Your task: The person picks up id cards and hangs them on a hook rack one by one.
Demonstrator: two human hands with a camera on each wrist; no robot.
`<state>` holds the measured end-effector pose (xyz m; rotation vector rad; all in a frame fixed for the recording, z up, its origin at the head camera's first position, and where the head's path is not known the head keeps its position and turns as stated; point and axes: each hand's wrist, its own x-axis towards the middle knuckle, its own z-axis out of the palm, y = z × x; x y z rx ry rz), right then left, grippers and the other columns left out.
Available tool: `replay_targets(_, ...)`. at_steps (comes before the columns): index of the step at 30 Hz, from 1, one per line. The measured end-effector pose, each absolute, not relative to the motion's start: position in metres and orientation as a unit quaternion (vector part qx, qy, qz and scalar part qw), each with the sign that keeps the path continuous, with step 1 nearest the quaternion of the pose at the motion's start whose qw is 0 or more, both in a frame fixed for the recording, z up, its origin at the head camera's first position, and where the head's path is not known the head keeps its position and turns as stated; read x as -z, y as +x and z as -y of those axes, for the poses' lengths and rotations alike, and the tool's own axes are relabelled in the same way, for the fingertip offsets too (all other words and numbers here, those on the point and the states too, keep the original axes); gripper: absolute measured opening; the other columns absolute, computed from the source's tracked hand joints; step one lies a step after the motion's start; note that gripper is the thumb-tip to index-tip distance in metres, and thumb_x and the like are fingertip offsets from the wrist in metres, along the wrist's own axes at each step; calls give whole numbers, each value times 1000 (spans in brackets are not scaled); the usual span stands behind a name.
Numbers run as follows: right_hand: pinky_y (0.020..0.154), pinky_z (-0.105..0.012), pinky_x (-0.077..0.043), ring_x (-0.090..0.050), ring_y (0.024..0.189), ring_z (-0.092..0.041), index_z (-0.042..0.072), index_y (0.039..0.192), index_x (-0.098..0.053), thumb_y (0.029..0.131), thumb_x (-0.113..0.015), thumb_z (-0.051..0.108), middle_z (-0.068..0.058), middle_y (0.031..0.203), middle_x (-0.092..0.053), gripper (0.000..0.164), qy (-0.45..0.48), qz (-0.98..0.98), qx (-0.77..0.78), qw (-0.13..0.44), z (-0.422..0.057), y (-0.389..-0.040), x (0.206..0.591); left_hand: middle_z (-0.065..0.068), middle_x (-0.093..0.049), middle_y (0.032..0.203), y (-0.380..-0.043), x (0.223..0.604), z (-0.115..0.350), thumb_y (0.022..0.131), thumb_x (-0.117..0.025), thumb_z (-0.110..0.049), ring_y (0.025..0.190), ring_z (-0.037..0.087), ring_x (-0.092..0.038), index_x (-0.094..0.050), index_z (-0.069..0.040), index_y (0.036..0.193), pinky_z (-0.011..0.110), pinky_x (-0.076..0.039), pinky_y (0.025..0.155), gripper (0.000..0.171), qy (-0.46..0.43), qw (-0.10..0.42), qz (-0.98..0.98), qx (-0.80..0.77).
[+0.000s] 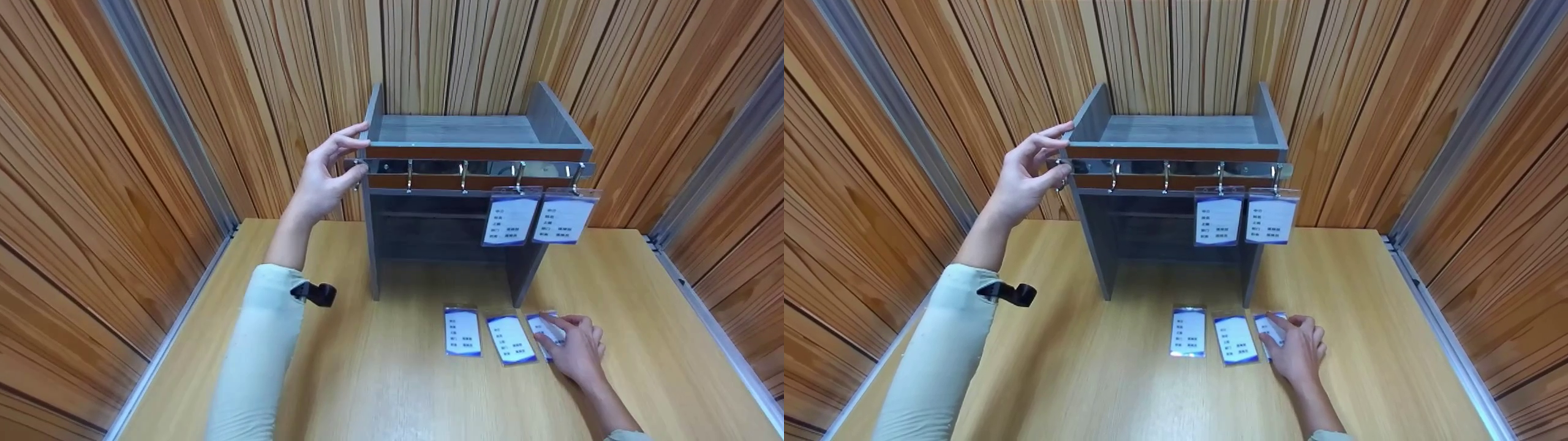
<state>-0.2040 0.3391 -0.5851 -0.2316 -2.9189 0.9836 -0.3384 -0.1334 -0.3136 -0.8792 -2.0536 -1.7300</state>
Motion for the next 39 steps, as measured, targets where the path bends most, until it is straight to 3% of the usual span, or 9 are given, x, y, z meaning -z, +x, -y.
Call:
replay_targets(11,99,-60,-29,-32,131,-51,6,157,-64,103,-82,37,-36,152,-38,65,-82,945,-316,2,-342,-203,580,11,-54,175,-337,313,135,107,-65,4,160,29,-54,-69,-2,135,58,-37,137,29,-305,157,724,598)
replay_targets(16,101,-62,-30,-33,135,-54,3,151,-67,101,-84,31,-42,150,-43,60,-71,945,-321,3,-343,-207,577,11,-54,175,-337,313,135,107,-66,4,162,32,-52,-69,-3,135,62,-36,137,29,-303,159,724,599)
replay_targets(21,108,-69,-28,-28,139,-58,0,156,-62,100,-85,26,-46,151,-38,66,-71,940,-334,0,-343,-208,575,10,-53,175,-337,313,134,107,-65,4,163,33,-51,-69,-2,136,57,-37,137,29,-302,155,727,596)
replay_targets(25,106,-64,-31,-28,136,-55,0,158,-59,101,-83,21,-40,148,-32,66,-68,938,-341,-4,-342,-210,575,10,-54,175,-338,313,133,108,-65,3,164,34,-51,-69,-3,136,54,-39,136,29,-300,155,730,594)
replay_targets(30,100,-55,-36,-32,131,-50,-2,155,-62,100,-81,18,-35,140,-31,62,-47,943,-330,5,-339,-211,574,16,-54,174,-339,313,133,106,-65,7,163,43,-49,-68,2,134,59,-38,135,29,-311,160,713,608)
replay_targets(39,99,-53,-36,-33,131,-50,1,155,-63,95,-86,25,-35,143,-29,69,-55,942,-331,-1,-341,-212,576,12,-53,175,-338,313,133,107,-66,5,160,31,-55,-69,-1,134,55,-40,135,28,-302,154,723,602)
